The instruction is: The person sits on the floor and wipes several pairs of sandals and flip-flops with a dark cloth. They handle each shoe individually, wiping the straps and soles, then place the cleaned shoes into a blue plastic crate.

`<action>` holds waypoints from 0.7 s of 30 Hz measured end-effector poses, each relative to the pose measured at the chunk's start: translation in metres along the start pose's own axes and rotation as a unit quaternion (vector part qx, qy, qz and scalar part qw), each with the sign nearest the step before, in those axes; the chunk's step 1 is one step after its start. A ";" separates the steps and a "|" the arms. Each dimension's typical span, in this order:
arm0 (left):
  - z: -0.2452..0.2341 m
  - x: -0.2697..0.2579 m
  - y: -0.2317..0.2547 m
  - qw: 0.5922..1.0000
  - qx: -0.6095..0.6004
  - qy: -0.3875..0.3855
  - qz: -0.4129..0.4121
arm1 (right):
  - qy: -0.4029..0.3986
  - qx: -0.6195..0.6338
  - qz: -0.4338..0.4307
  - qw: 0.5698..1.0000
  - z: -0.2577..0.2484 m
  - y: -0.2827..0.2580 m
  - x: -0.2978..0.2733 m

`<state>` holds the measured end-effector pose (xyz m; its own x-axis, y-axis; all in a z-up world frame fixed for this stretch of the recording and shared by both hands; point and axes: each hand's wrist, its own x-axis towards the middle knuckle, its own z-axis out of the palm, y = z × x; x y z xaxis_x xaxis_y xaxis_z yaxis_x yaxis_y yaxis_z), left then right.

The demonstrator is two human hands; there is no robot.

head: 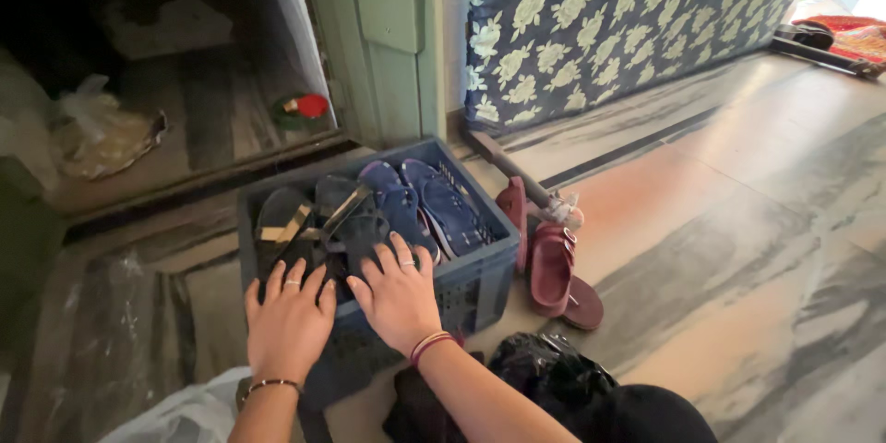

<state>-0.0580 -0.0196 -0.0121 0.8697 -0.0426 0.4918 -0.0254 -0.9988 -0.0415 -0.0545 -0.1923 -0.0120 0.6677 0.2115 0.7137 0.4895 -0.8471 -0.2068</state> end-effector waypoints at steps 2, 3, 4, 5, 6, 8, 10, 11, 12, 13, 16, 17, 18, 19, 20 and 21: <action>-0.003 -0.006 0.004 1.000 0.001 -0.013 -0.013 | -0.035 0.007 -0.006 0.999 -0.002 0.002 -0.009; -0.005 -0.006 0.004 1.000 0.003 -0.017 -0.019 | -0.069 0.021 -0.007 0.997 -0.003 0.005 -0.009; -0.007 -0.006 0.004 0.999 0.004 -0.028 -0.022 | -0.103 0.035 -0.009 0.994 -0.004 0.007 -0.009; -0.009 -0.004 0.004 0.999 0.007 -0.037 -0.024 | -0.135 0.039 -0.017 0.990 -0.005 0.011 -0.007; -0.010 -0.002 0.004 0.999 0.009 -0.045 -0.026 | -0.167 0.043 -0.025 0.985 -0.006 0.014 -0.005; -0.008 0.001 0.005 0.997 0.010 -0.065 -0.034 | -0.217 0.049 -0.030 0.974 -0.006 0.022 -0.001; -0.005 -0.002 0.002 0.995 0.013 -0.085 -0.042 | -0.257 0.060 -0.023 0.964 -0.004 0.023 0.000; -0.003 -0.001 0.002 0.995 0.015 -0.093 -0.042 | -0.269 0.059 -0.016 0.961 -0.003 0.023 0.001; -0.001 0.000 0.002 0.994 0.016 -0.101 -0.042 | -0.281 0.058 -0.009 0.958 -0.001 0.023 0.002; 0.002 0.000 0.002 0.993 0.018 -0.108 -0.041 | -0.293 0.055 0.000 0.955 0.000 0.024 0.002; 0.007 0.005 0.000 0.988 0.018 -0.144 -0.045 | -0.291 0.067 0.006 0.954 0.004 0.027 0.004; 0.008 0.007 -0.001 0.984 0.013 -0.167 -0.052 | -0.292 0.068 0.009 0.954 0.006 0.028 0.004; 0.010 0.009 -0.002 0.980 0.008 -0.191 -0.059 | -0.293 0.068 0.012 0.954 0.008 0.029 0.004; 0.011 0.009 -0.003 0.975 0.007 -0.215 -0.061 | -0.297 0.069 0.015 0.952 0.010 0.029 0.000; 0.012 0.010 -0.004 0.969 0.006 -0.238 -0.063 | -0.297 0.068 0.011 0.952 0.011 0.029 -0.004; 0.012 0.017 -0.005 0.964 0.006 -0.257 -0.063 | -0.293 0.066 0.006 0.954 0.012 0.030 -0.001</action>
<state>-0.0372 -0.0155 -0.0141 0.9951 0.0989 -0.0017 0.0988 -0.9949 -0.0210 -0.0345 -0.2120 -0.0269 0.8537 0.4713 0.2215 0.5203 -0.7905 -0.3233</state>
